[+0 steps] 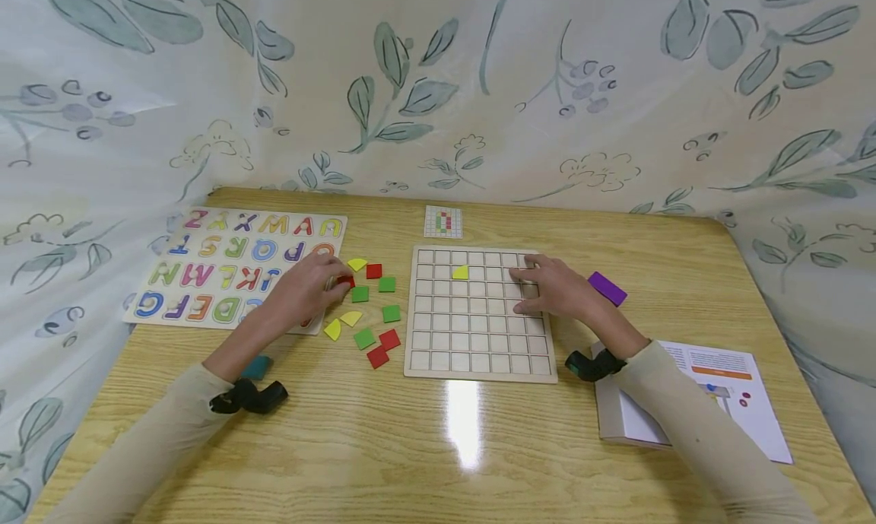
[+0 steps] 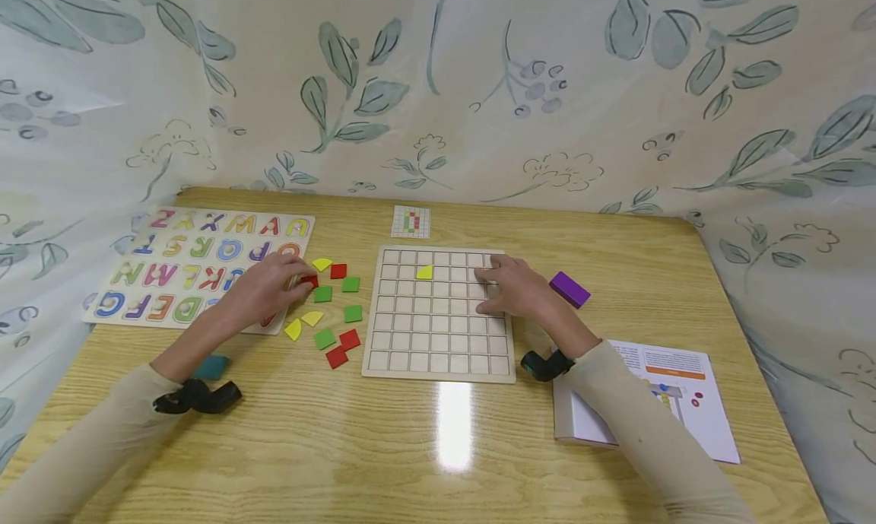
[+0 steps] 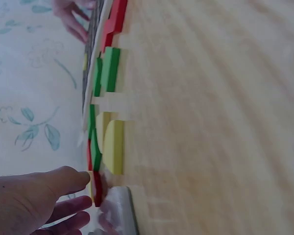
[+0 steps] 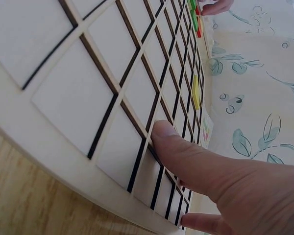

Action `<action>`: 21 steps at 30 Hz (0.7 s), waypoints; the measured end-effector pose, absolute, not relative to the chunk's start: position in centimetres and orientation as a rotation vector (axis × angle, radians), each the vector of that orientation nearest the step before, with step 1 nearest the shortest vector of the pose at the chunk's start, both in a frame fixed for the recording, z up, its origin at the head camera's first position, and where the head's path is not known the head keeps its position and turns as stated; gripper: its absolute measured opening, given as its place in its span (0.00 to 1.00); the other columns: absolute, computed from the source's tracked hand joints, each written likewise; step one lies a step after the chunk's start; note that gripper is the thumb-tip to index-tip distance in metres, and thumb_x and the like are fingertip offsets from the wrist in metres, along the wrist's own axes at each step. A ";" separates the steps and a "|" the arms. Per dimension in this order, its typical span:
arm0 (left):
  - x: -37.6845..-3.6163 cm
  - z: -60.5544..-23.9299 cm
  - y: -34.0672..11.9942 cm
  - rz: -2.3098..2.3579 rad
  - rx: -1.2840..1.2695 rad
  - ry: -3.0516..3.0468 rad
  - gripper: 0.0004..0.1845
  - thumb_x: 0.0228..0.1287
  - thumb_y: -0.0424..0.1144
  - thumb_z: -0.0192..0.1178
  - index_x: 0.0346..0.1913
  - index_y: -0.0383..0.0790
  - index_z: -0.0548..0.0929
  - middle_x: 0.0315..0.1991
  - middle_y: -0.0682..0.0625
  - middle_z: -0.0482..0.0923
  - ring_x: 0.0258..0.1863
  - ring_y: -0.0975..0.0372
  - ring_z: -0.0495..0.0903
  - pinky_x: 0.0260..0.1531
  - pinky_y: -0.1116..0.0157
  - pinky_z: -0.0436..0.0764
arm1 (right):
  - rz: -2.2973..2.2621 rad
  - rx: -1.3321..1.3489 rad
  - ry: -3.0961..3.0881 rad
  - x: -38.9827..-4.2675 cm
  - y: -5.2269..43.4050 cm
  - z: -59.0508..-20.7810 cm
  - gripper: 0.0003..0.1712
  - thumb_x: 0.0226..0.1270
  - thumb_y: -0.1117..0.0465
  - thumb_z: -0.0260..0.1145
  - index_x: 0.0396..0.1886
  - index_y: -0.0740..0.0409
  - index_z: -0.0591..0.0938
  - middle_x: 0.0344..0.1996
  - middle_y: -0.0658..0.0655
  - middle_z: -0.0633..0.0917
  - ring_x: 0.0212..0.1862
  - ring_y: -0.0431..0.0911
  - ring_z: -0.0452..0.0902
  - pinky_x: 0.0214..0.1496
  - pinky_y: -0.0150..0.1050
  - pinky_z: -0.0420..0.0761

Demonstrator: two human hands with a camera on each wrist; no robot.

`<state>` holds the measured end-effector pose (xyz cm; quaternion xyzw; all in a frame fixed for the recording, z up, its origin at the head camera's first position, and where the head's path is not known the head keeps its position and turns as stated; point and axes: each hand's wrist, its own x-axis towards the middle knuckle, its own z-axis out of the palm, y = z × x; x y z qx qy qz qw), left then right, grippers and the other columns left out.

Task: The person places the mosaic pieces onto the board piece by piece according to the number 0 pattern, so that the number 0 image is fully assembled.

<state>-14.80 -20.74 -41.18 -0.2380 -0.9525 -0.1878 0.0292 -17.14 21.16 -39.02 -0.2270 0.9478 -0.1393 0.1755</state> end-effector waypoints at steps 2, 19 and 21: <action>-15.2 -41.0 -20.5 -0.574 -0.754 -2.909 0.08 0.62 0.36 0.65 0.42 0.38 0.88 0.43 0.44 0.85 0.46 0.52 0.79 0.46 0.55 0.80 | -0.393 -0.641 2.685 -17.1 21.2 -39.1 0.41 0.59 0.50 0.72 0.70 0.56 0.69 0.72 0.72 0.60 0.70 0.73 0.56 0.63 0.67 0.68; -18.4 -40.4 -18.6 -0.444 -0.698 -3.087 0.12 0.63 0.36 0.64 0.47 0.35 0.86 0.45 0.40 0.83 0.43 0.51 0.81 0.45 0.55 0.82 | -0.391 -0.624 2.684 -17.2 21.1 -39.4 0.40 0.59 0.49 0.72 0.70 0.55 0.69 0.72 0.71 0.60 0.71 0.71 0.56 0.64 0.66 0.68; -18.4 -40.2 -18.5 -0.467 -0.685 -3.084 0.12 0.63 0.35 0.64 0.47 0.34 0.86 0.45 0.40 0.83 0.42 0.52 0.81 0.44 0.56 0.82 | -0.393 -0.621 2.682 -17.2 21.2 -39.3 0.40 0.59 0.49 0.71 0.70 0.55 0.70 0.72 0.71 0.60 0.71 0.71 0.56 0.63 0.66 0.69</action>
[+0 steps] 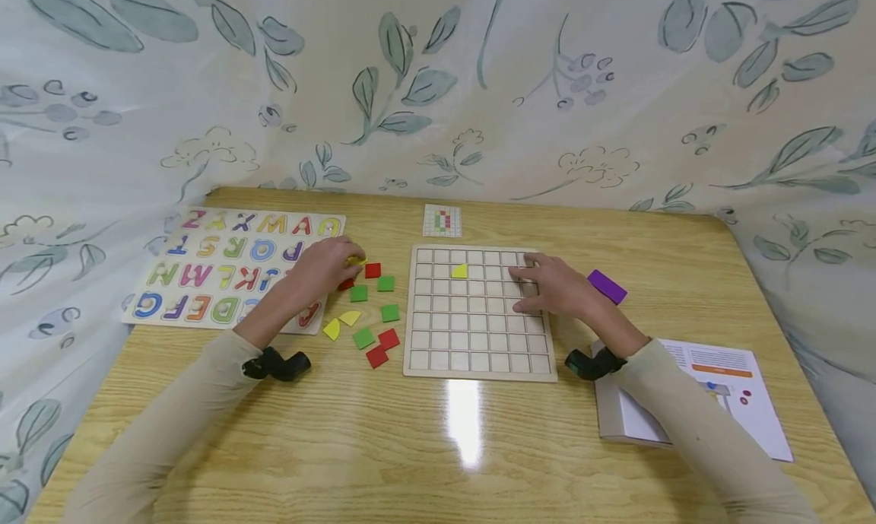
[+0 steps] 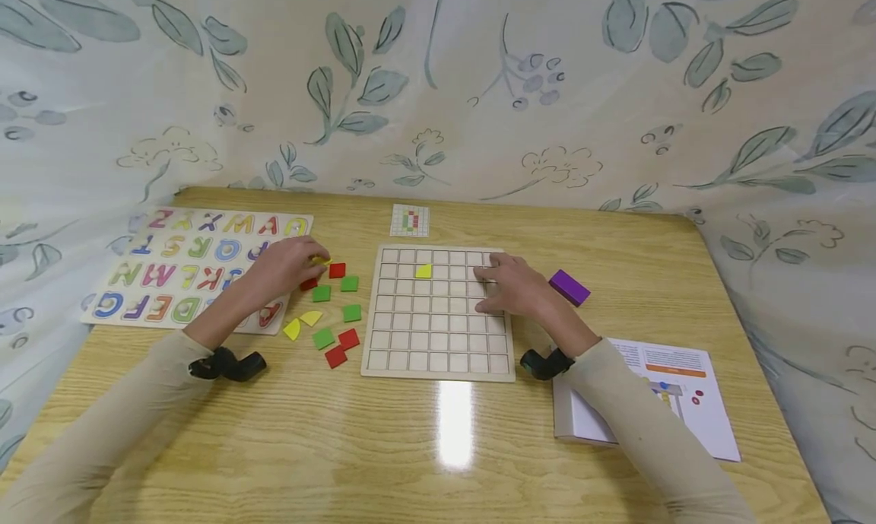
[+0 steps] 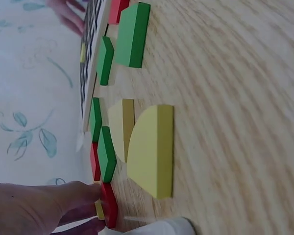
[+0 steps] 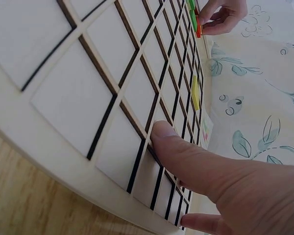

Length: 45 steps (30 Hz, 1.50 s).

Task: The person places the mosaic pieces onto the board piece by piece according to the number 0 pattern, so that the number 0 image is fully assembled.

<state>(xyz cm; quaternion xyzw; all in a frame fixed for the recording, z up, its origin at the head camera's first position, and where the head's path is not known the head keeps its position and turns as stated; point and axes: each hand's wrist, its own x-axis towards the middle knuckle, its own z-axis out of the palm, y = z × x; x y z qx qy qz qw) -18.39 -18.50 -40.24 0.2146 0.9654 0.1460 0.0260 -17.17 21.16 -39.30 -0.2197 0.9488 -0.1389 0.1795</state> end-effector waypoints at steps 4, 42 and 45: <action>-19.1 -40.0 -17.6 0.548 0.716 2.990 0.12 0.62 0.34 0.62 0.47 0.35 0.85 0.46 0.41 0.83 0.43 0.52 0.81 0.44 0.55 0.82 | -0.392 -0.623 2.678 -17.3 21.1 -39.1 0.40 0.60 0.50 0.71 0.70 0.56 0.70 0.72 0.72 0.60 0.70 0.72 0.56 0.63 0.66 0.68; -22.2 -40.4 0.0 0.479 1.287 2.631 0.08 0.67 0.36 0.60 0.43 0.39 0.86 0.46 0.49 0.85 0.46 0.61 0.82 0.51 0.69 0.79 | -0.511 -0.669 2.701 -18.3 21.4 -39.1 0.37 0.53 0.53 0.76 0.62 0.61 0.77 0.56 0.69 0.73 0.53 0.60 0.71 0.50 0.51 0.76; -22.1 -40.3 0.0 0.461 1.311 2.621 0.08 0.68 0.36 0.59 0.42 0.38 0.87 0.47 0.48 0.85 0.47 0.60 0.82 0.52 0.66 0.80 | -0.521 -0.660 2.694 -18.2 21.4 -39.1 0.36 0.53 0.53 0.76 0.62 0.61 0.77 0.56 0.69 0.73 0.53 0.59 0.70 0.49 0.51 0.75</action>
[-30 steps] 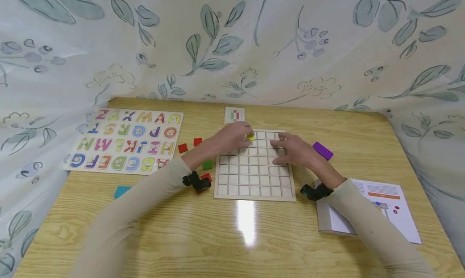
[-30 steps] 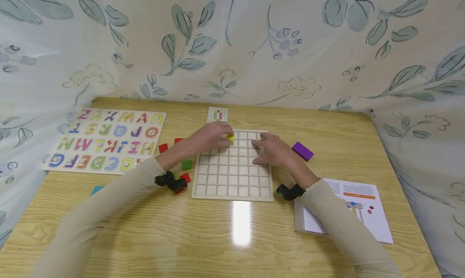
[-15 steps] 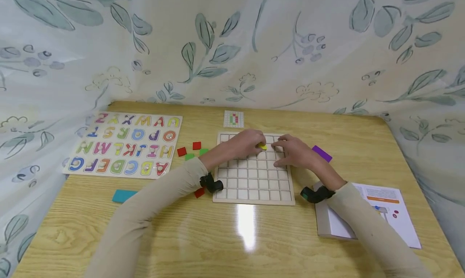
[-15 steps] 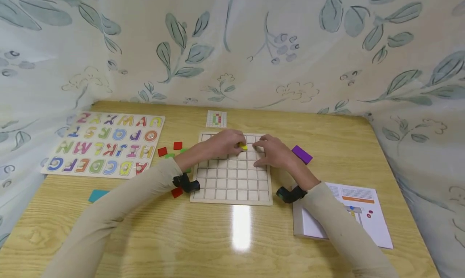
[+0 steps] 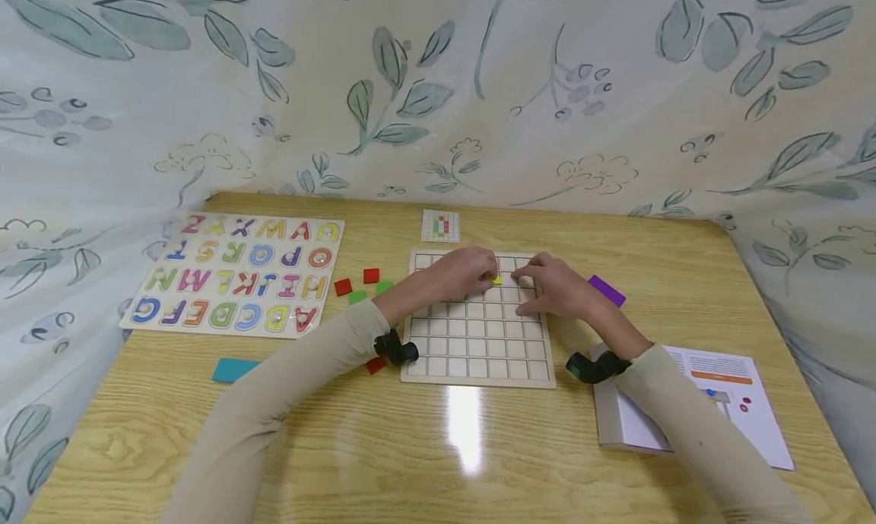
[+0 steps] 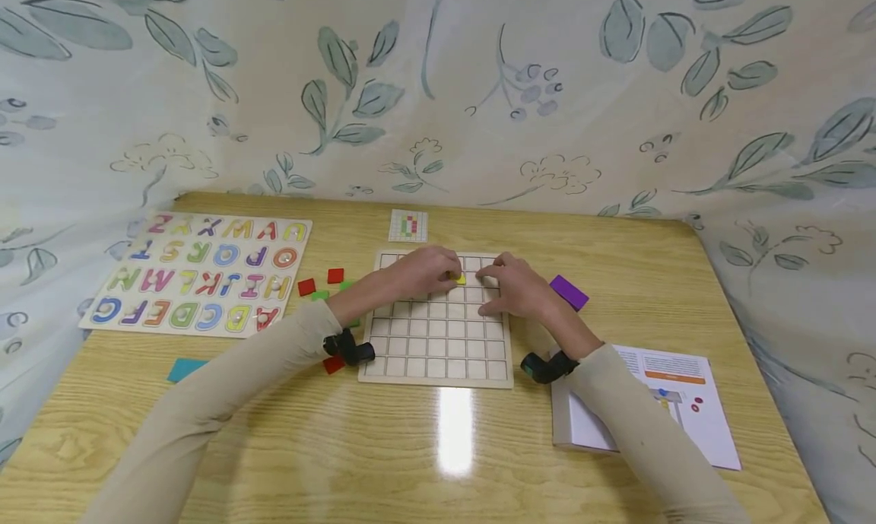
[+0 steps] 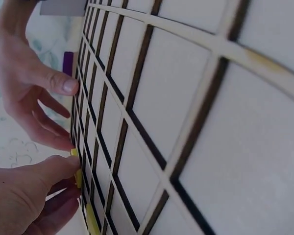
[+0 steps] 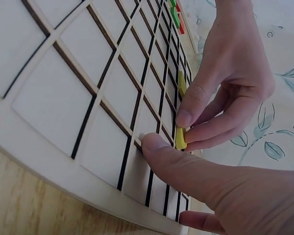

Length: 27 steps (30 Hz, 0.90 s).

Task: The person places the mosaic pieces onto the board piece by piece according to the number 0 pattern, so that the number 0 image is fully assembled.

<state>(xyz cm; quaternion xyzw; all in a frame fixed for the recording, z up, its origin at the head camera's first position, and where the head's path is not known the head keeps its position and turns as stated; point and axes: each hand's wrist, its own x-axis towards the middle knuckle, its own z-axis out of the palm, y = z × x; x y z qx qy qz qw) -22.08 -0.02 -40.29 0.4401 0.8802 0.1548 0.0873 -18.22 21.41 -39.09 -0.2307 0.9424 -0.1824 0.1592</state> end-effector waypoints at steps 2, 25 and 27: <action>-21.8 -40.3 -0.4 0.417 1.314 2.638 0.09 0.68 0.36 0.58 0.41 0.38 0.88 0.50 0.47 0.84 0.51 0.58 0.81 0.54 0.65 0.79 | -0.517 -0.662 2.689 -18.2 21.3 -39.2 0.36 0.53 0.53 0.76 0.62 0.61 0.77 0.55 0.69 0.73 0.53 0.59 0.71 0.50 0.51 0.75; -12.8 -40.2 -21.8 0.647 0.838 2.977 0.17 0.62 0.37 0.65 0.53 0.35 0.82 0.54 0.40 0.80 0.49 0.52 0.79 0.47 0.54 0.80 | -0.538 -0.632 2.666 -18.2 21.5 -39.1 0.37 0.56 0.52 0.74 0.64 0.60 0.75 0.60 0.71 0.70 0.59 0.66 0.65 0.56 0.60 0.72; -12.8 -40.2 -21.9 0.642 0.845 2.999 0.17 0.61 0.36 0.65 0.52 0.34 0.82 0.53 0.40 0.80 0.47 0.52 0.79 0.46 0.55 0.81 | -0.535 -0.635 2.668 -18.3 21.4 -39.2 0.37 0.55 0.52 0.75 0.64 0.60 0.75 0.59 0.71 0.70 0.59 0.66 0.65 0.55 0.60 0.72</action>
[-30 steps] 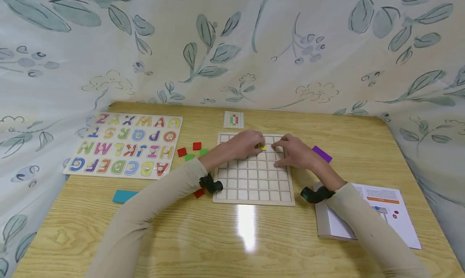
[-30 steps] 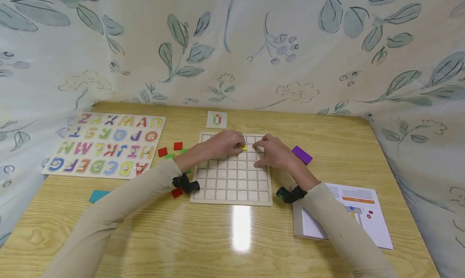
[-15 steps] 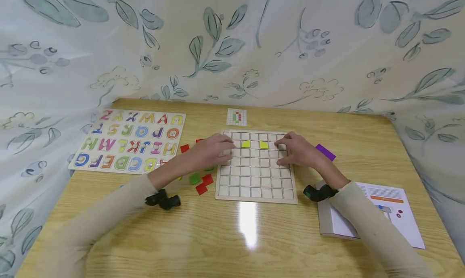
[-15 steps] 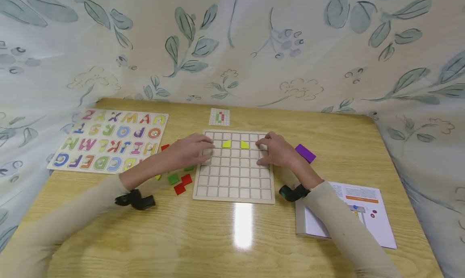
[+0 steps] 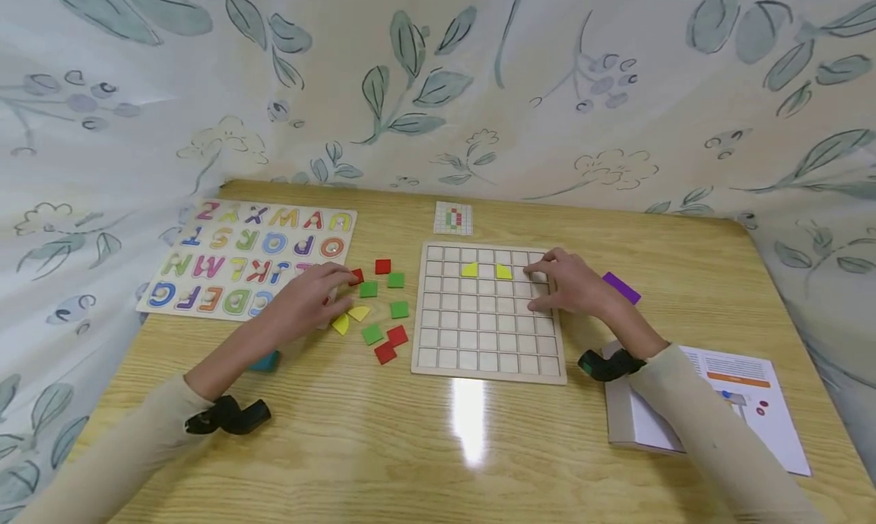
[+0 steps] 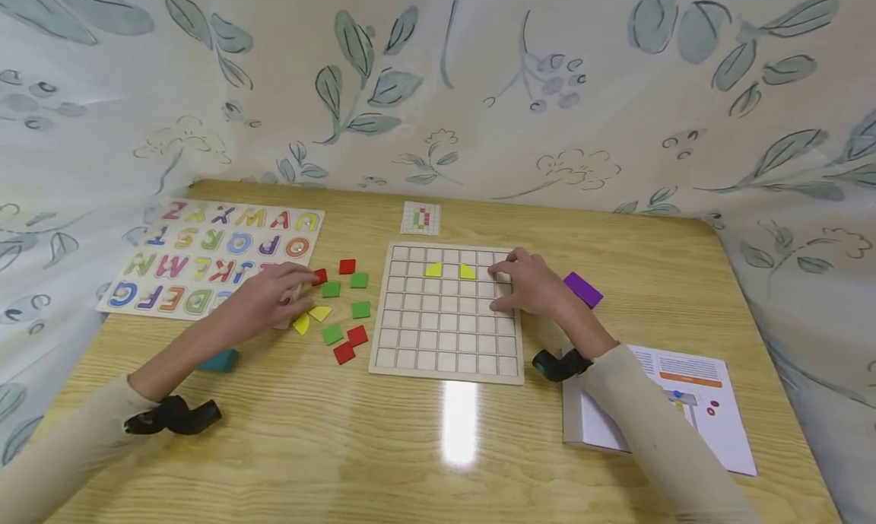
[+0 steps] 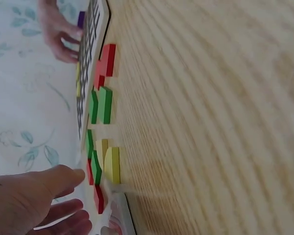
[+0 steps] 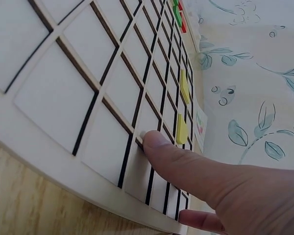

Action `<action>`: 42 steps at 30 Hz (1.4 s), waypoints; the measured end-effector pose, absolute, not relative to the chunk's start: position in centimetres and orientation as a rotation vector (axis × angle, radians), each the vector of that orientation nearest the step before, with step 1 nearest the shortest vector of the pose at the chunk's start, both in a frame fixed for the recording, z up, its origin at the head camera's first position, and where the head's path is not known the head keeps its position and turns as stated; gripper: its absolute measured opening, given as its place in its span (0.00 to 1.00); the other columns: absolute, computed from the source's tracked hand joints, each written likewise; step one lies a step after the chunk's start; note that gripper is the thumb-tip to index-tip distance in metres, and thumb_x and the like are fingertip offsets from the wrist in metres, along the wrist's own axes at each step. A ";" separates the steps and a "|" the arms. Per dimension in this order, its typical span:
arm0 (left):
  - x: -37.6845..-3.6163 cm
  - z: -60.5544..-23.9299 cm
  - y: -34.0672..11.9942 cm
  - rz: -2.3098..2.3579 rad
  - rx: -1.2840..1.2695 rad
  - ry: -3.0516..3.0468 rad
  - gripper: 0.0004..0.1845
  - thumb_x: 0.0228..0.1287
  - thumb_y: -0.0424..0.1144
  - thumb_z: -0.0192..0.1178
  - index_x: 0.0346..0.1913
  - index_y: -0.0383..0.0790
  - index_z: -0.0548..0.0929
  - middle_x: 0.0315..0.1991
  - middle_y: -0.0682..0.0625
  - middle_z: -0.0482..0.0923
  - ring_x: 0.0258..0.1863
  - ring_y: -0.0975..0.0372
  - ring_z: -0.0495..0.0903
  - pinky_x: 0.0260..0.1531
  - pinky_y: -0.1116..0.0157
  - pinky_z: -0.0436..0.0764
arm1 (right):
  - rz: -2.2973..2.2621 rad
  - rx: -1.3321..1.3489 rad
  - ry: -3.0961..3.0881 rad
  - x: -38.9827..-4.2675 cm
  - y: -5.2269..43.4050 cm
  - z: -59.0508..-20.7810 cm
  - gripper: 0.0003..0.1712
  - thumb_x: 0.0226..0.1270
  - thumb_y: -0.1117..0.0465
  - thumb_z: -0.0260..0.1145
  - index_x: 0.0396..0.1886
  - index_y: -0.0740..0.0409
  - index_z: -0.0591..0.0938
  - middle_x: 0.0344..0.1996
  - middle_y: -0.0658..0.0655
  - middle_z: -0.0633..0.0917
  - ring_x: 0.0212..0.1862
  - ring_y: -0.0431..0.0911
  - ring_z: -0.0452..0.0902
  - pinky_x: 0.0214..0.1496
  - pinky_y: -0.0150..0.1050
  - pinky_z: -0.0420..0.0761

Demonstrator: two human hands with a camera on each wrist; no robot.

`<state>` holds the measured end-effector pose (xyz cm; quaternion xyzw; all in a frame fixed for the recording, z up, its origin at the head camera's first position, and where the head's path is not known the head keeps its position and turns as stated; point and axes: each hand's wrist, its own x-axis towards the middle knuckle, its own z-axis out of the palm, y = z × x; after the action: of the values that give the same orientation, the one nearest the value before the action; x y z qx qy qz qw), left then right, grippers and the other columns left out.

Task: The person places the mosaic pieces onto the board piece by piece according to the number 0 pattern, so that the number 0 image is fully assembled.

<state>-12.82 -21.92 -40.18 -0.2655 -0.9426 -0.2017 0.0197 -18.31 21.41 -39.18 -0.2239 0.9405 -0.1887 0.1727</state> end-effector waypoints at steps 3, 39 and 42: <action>-13.3 -40.1 -21.9 -0.605 -0.826 -2.900 0.15 0.60 0.34 0.66 0.50 0.33 0.83 0.51 0.40 0.80 0.46 0.51 0.81 0.45 0.55 0.82 | -0.535 -0.639 2.670 -18.2 21.5 -39.1 0.37 0.55 0.53 0.75 0.64 0.60 0.75 0.58 0.70 0.70 0.58 0.65 0.65 0.54 0.59 0.72; -16.0 -40.1 -21.5 -0.566 -0.758 -3.048 0.10 0.61 0.33 0.65 0.45 0.37 0.86 0.42 0.42 0.81 0.39 0.54 0.78 0.38 0.58 0.80 | -0.505 -0.704 2.667 -18.2 21.6 -38.4 0.35 0.58 0.60 0.71 0.66 0.60 0.73 0.58 0.70 0.69 0.56 0.63 0.64 0.50 0.55 0.72; -16.1 -40.2 -21.6 -0.588 -0.761 -3.038 0.10 0.61 0.33 0.65 0.45 0.36 0.86 0.41 0.42 0.81 0.37 0.55 0.77 0.37 0.59 0.79 | -0.503 -0.691 2.660 -18.1 21.7 -38.6 0.35 0.58 0.60 0.71 0.66 0.60 0.73 0.58 0.70 0.70 0.56 0.64 0.64 0.50 0.55 0.72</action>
<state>-16.07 -21.57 -40.20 -0.2386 -0.9531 -0.1846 -0.0227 -18.12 21.72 -38.61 -0.2437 0.9377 -0.1774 0.1730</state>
